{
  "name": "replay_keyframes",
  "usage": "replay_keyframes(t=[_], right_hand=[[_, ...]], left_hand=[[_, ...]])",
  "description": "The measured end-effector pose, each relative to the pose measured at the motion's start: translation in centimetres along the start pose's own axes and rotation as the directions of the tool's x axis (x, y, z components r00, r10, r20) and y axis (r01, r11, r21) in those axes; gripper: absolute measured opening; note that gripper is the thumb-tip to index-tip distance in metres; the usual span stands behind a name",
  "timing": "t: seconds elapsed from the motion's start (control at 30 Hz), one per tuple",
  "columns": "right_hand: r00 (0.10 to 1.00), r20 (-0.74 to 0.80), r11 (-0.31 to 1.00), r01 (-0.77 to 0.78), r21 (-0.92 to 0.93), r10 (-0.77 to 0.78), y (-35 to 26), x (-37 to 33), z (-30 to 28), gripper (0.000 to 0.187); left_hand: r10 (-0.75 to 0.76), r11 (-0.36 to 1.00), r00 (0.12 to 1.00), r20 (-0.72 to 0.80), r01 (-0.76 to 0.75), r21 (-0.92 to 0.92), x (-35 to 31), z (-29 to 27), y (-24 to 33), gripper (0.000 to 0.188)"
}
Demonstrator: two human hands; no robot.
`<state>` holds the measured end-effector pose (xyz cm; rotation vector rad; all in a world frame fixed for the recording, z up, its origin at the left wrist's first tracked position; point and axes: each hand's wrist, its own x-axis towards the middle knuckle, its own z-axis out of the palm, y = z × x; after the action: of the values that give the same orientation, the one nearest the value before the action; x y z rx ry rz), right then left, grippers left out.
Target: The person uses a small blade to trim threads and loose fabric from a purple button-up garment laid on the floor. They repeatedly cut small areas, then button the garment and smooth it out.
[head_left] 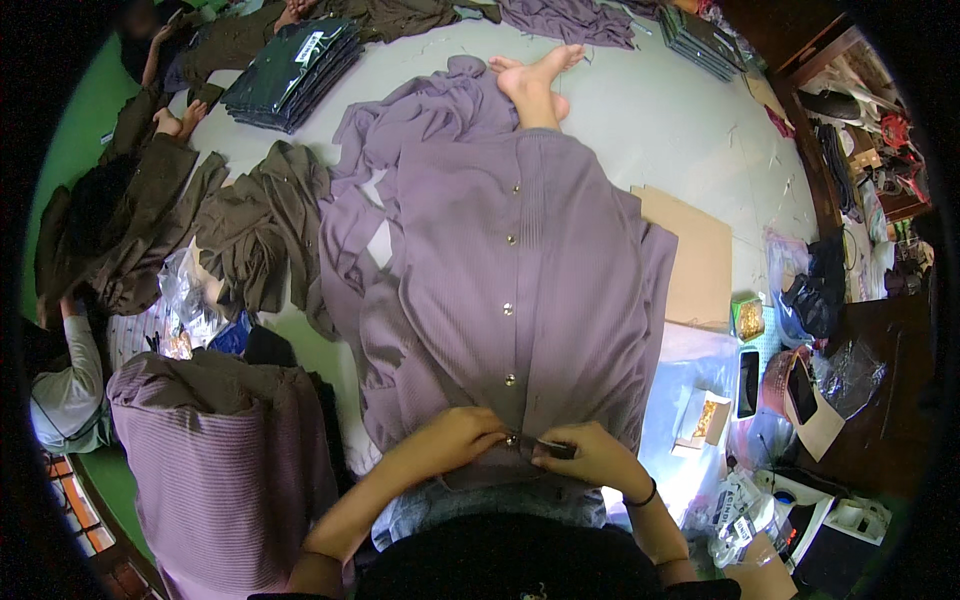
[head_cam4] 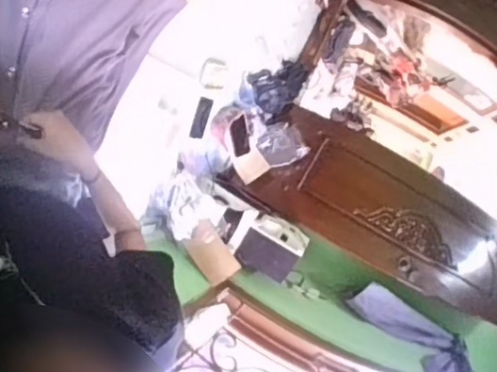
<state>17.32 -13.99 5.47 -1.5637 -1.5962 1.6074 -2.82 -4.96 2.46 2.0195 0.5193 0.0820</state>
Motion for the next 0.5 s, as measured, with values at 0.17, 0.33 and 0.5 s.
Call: replay_keyframes(t=[0.17,0.33,0.5], right_hand=[[0.950,-0.250,0.950,-0.109,0.291,0.186,1.3,0.9,-1.5,0.021],[0.747,-0.572,0.864,-0.006,0.503,0.338,3.6,4.4,-2.3,0.013],[0.743,-0.638,0.944,0.027,0.330,0.202,4.5,5.3,-1.5,0.014]], left_hand=[[0.090,0.989,0.995,-0.031,-0.093,-0.114,3.7,-6.3,-2.3,0.026],[-0.135,0.976,0.872,-0.470,0.034,-0.217,15.8,-9.2,-4.5,0.042],[-0.378,0.925,0.719,-0.583,0.318,-0.209,26.4,-10.2,-7.7,0.040]])
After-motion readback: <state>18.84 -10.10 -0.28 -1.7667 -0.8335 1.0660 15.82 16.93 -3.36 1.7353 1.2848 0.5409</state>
